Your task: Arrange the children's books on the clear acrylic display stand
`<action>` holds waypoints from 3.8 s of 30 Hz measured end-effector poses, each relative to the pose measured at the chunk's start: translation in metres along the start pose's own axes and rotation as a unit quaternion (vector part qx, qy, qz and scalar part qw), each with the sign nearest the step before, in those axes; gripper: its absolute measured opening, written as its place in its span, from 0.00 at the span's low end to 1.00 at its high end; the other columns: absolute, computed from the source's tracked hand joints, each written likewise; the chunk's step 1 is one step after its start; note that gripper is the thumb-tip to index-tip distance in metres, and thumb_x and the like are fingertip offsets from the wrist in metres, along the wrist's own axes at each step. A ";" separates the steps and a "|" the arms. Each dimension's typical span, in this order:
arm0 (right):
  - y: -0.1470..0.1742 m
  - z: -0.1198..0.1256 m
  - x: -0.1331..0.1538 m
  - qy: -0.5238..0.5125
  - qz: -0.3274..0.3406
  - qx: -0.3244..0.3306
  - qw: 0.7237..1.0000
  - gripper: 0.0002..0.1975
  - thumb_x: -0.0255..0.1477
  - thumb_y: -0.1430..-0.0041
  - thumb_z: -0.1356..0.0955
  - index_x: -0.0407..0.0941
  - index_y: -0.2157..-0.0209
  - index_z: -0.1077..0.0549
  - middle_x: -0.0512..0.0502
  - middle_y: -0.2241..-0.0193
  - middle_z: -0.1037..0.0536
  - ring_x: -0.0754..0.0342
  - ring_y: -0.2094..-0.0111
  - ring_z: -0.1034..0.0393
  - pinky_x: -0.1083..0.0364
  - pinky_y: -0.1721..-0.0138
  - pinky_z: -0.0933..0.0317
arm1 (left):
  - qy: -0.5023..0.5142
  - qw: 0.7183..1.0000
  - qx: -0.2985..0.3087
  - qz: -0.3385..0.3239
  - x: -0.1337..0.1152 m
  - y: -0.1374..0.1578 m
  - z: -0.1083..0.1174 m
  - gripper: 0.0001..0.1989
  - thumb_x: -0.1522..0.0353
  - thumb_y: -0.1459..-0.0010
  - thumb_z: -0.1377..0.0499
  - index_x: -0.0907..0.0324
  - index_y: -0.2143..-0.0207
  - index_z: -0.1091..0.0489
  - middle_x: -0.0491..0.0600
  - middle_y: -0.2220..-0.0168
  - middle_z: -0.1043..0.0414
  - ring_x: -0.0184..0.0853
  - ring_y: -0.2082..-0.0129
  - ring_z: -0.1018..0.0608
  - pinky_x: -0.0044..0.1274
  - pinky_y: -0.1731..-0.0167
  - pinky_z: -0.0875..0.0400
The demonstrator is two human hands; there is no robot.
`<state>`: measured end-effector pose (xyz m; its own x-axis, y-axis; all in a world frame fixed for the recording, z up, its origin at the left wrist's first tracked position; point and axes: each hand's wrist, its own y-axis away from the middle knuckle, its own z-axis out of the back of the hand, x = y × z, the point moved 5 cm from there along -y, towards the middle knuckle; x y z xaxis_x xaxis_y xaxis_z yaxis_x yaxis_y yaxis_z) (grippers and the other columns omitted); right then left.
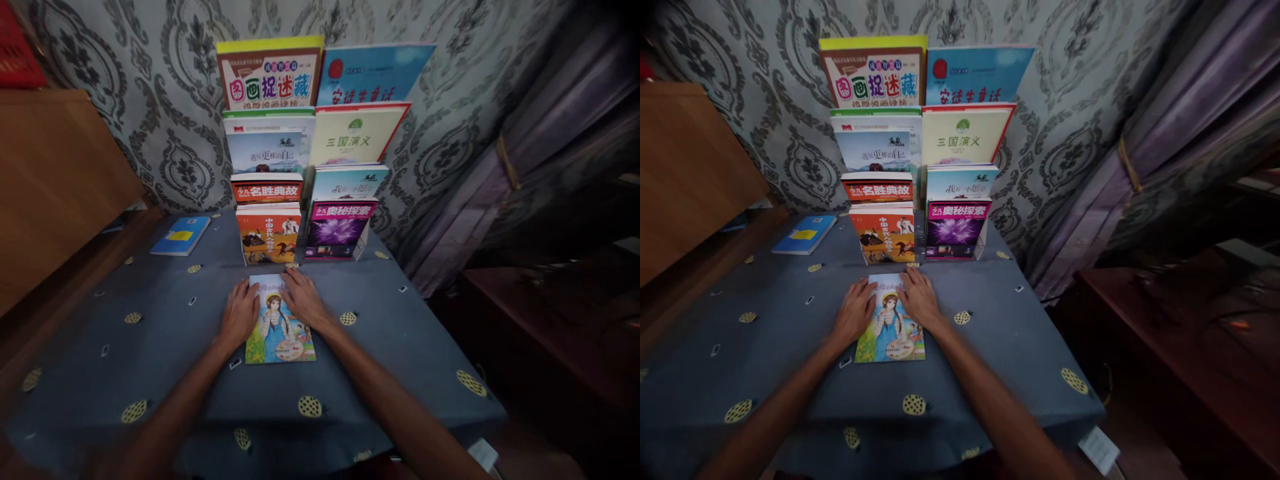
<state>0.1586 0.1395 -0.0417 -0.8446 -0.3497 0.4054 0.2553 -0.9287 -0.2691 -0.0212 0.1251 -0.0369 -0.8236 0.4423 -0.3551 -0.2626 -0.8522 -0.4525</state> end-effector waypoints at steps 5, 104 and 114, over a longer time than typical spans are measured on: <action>0.009 0.005 -0.006 0.007 -0.037 0.002 0.999 0.24 0.33 0.31 0.40 0.38 0.37 0.34 0.30 0.34 0.38 0.41 0.32 0.46 0.39 0.35 0.50 | 0.059 0.996 -0.022 0.068 0.028 -0.030 0.004 0.10 0.68 0.35 0.50 0.58 0.55 0.31 0.55 0.57 0.26 0.43 0.54 0.24 0.36 0.51 0.29; 0.051 0.002 0.066 -0.816 -0.193 0.093 0.537 0.27 0.50 0.44 0.28 0.45 0.52 0.27 0.41 0.58 0.17 0.42 0.52 0.23 0.45 0.52 0.28 | 0.412 0.898 0.000 0.154 -0.035 0.032 0.009 0.33 0.54 0.36 0.46 0.55 0.32 0.46 0.56 0.30 0.45 0.45 0.31 0.40 0.39 0.32 0.47; 0.041 -0.006 0.080 -0.785 -0.207 0.084 0.577 0.33 0.54 0.45 0.29 0.44 0.47 0.28 0.40 0.58 0.17 0.43 0.54 0.22 0.44 0.50 0.27 | 0.499 0.849 -0.015 0.174 -0.030 0.026 0.024 0.37 0.51 0.40 0.42 0.53 0.33 0.45 0.54 0.31 0.42 0.45 0.32 0.38 0.33 0.36 0.39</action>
<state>0.0990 0.0740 -0.0258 0.5855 0.3489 0.7317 0.3382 -0.9255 0.1707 -0.0154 0.0828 -0.0188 -0.0087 0.1947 -0.9808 -0.0666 -0.9788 -0.1937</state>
